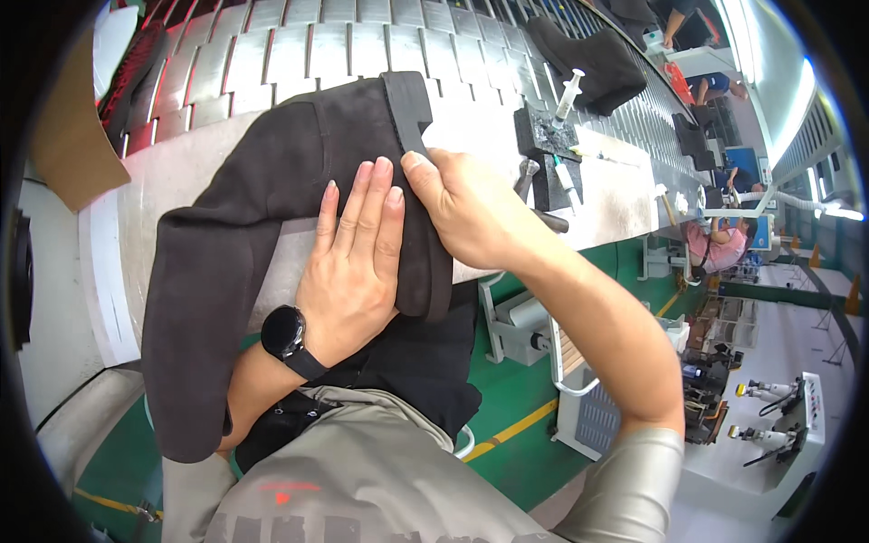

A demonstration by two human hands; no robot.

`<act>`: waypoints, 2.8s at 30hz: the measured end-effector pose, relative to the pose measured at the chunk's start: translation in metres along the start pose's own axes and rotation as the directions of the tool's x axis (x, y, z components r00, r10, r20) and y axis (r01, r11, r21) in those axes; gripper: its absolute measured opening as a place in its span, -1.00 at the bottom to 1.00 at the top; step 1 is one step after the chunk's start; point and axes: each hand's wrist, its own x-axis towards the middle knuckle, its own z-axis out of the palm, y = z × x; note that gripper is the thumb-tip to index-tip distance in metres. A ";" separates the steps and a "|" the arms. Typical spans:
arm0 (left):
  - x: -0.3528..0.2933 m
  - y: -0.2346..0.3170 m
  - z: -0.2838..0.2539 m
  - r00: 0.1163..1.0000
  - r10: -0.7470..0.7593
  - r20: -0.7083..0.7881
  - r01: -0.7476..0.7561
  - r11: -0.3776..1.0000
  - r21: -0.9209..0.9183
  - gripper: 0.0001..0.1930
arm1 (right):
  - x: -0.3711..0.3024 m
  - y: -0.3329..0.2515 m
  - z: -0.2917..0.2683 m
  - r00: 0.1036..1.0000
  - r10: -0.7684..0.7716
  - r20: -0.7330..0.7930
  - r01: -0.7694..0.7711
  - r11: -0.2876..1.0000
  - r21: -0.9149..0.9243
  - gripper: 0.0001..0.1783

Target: The person attaches soles to boots by aligning each sole with a boot upper and pressing them firmly together along the edges by hand.

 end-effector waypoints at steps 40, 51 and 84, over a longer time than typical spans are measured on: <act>0.135 0.058 -0.172 0.989 0.048 0.137 -0.090 0.942 0.324 -0.19 | -0.031 0.013 -0.044 0.782 -0.241 -0.574 0.622 0.255 0.740 -0.33; 0.055 0.133 -0.170 0.912 0.390 0.126 -0.407 0.828 0.384 -0.26 | -0.144 0.032 -0.026 0.641 -0.441 -0.628 0.767 0.356 0.533 -0.47; 0.058 0.081 -0.104 0.869 0.449 -0.207 -0.461 0.888 -0.007 -0.30 | -0.260 0.023 -0.024 0.926 -0.076 -0.370 0.242 0.871 0.427 -0.12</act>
